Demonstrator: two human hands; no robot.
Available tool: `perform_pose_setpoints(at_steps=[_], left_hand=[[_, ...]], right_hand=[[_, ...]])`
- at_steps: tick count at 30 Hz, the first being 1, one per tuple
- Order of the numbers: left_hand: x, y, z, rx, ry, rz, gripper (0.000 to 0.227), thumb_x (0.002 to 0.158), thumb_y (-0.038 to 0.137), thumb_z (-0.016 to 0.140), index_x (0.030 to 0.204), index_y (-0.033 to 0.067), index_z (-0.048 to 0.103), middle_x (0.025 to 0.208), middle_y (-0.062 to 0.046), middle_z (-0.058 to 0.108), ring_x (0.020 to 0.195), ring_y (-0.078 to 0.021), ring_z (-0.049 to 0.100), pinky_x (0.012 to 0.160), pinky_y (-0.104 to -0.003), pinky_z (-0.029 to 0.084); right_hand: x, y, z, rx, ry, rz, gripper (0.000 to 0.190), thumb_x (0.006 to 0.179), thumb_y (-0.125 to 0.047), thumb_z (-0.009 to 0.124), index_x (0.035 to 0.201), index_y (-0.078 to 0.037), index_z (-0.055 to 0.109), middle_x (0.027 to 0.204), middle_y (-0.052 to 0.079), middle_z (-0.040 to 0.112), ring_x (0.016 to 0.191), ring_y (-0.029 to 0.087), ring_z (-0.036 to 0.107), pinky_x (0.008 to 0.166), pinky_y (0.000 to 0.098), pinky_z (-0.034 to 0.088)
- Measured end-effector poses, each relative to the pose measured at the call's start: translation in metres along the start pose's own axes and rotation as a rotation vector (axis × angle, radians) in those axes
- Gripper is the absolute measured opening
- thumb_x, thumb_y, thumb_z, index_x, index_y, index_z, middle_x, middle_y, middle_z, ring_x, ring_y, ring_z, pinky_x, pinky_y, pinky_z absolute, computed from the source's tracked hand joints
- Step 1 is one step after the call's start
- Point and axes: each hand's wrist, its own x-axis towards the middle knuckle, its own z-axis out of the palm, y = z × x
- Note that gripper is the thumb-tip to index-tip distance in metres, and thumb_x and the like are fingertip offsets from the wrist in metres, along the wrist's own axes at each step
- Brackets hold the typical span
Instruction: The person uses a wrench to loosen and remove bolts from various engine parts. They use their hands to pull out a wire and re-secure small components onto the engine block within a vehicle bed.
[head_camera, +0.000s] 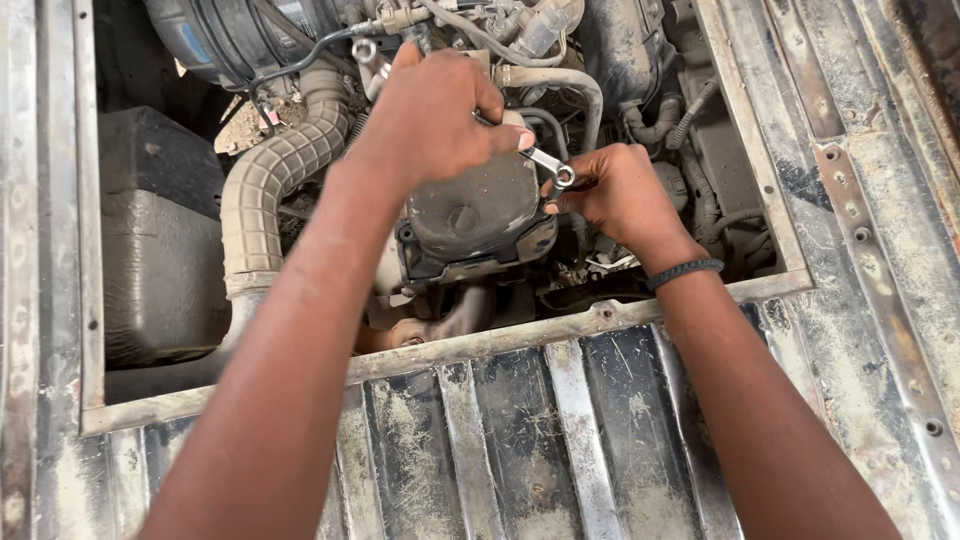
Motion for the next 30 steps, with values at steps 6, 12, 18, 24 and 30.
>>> perform_pose_setpoints(at_steps=[6,12,18,24,30], left_hand=[[0.016,-0.013,-0.001,-0.023,-0.174,0.012,0.039,0.079,0.050,0.085,0.081,0.0119,0.081,0.071,-0.007,0.070,0.073,-0.0305,0.063,0.100,-0.046,0.039],[0.029,-0.032,0.014,-0.056,-0.195,0.052,0.045,0.076,0.053,0.088,0.076,0.0088,0.081,0.070,-0.008,0.069,0.071,-0.0283,0.064,0.090,-0.048,0.045],[0.025,-0.034,0.023,-0.219,-0.137,-0.064,0.040,0.069,0.047,0.091,0.078,0.0100,0.080,0.070,-0.005,0.072,0.064,-0.0225,0.068,0.067,-0.040,0.055],[0.014,-0.035,0.025,-0.111,-0.051,0.006,0.047,0.071,0.050,0.095,0.072,0.0062,0.078,0.059,-0.006,0.066,0.052,-0.0216,0.061,0.061,-0.039,0.052],[0.006,-0.031,0.030,-0.229,0.027,-0.082,0.045,0.075,0.048,0.095,0.068,0.0074,0.076,0.053,-0.002,0.061,0.048,-0.0175,0.056,0.052,-0.036,0.047]], right_hand=[[0.000,0.004,-0.001,-0.006,0.000,-0.017,0.025,0.073,-0.002,0.088,0.097,-0.005,0.081,0.083,0.011,0.078,0.071,0.010,0.071,0.068,0.0300,0.057],[0.000,0.005,0.002,-0.071,-0.007,0.028,0.026,0.075,-0.005,0.089,0.100,-0.006,0.080,0.082,0.013,0.078,0.068,0.013,0.069,0.067,0.0332,0.056],[-0.001,-0.008,-0.001,-0.074,0.005,-0.037,0.025,0.073,-0.004,0.088,0.096,-0.007,0.080,0.081,0.011,0.077,0.071,0.015,0.071,0.066,0.0327,0.055],[-0.004,-0.012,0.000,-0.075,-0.007,-0.044,0.021,0.075,-0.002,0.087,0.092,-0.002,0.076,0.079,0.009,0.075,0.072,0.014,0.070,0.067,0.0318,0.055],[-0.014,-0.010,-0.002,0.273,-0.054,-0.109,0.020,0.084,0.004,0.077,0.104,0.000,0.073,0.092,0.003,0.076,0.088,0.010,0.070,0.078,0.0248,0.056]])
